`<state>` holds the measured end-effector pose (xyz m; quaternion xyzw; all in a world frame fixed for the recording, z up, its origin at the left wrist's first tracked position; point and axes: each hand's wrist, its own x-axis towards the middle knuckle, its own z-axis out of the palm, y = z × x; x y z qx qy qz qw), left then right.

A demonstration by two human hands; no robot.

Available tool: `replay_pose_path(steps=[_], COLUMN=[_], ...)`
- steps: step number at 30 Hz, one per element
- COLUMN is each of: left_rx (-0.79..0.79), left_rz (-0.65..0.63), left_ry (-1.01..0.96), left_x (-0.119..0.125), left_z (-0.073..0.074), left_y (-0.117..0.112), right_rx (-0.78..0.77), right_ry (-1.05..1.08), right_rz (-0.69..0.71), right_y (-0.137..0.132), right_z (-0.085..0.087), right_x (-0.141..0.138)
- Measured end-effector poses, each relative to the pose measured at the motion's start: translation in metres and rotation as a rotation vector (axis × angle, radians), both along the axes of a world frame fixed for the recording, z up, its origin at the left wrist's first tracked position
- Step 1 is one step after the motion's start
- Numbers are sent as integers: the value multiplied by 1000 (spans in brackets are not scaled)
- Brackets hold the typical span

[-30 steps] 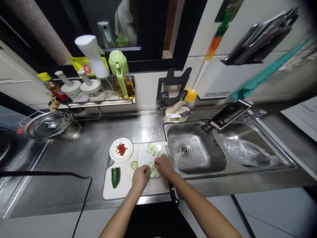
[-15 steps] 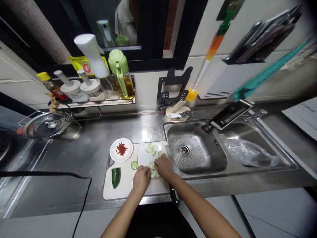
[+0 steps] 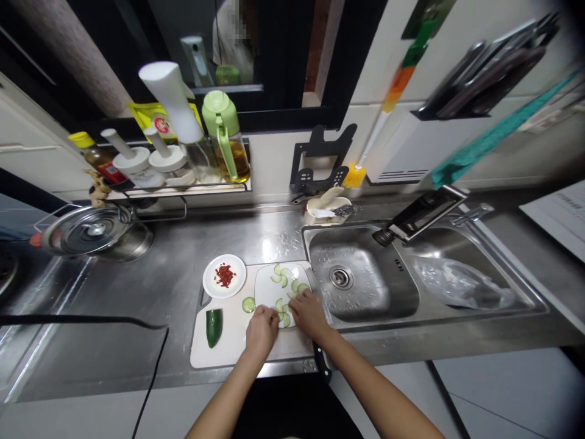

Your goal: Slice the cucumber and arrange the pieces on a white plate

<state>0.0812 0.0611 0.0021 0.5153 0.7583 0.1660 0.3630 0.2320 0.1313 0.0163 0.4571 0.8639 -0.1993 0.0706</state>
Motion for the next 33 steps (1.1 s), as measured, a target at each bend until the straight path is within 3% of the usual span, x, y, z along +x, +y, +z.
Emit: replay_pose_path(steps=[8,13,16,19,33], left_rx=[81,232,183,123,94], left_rz=[15,190,303,307,304], left_ry=[-73,-77,31,112,177], left_x=[-4,-34,-56,-67,-65], left_z=[0,-1,-3,-7,-15], left_y=[-2,-9,-11,-11,-7], right_rx=[-19,-22,-42,-59,-60], right_ry=[-9,16,28,28,32], right_rz=[12,-56,-93,-102,-103], right_y=[-4,-6,-8,-10,-20], right_z=[2,7,9,8,6], right_x=[2,4,4,3,2])
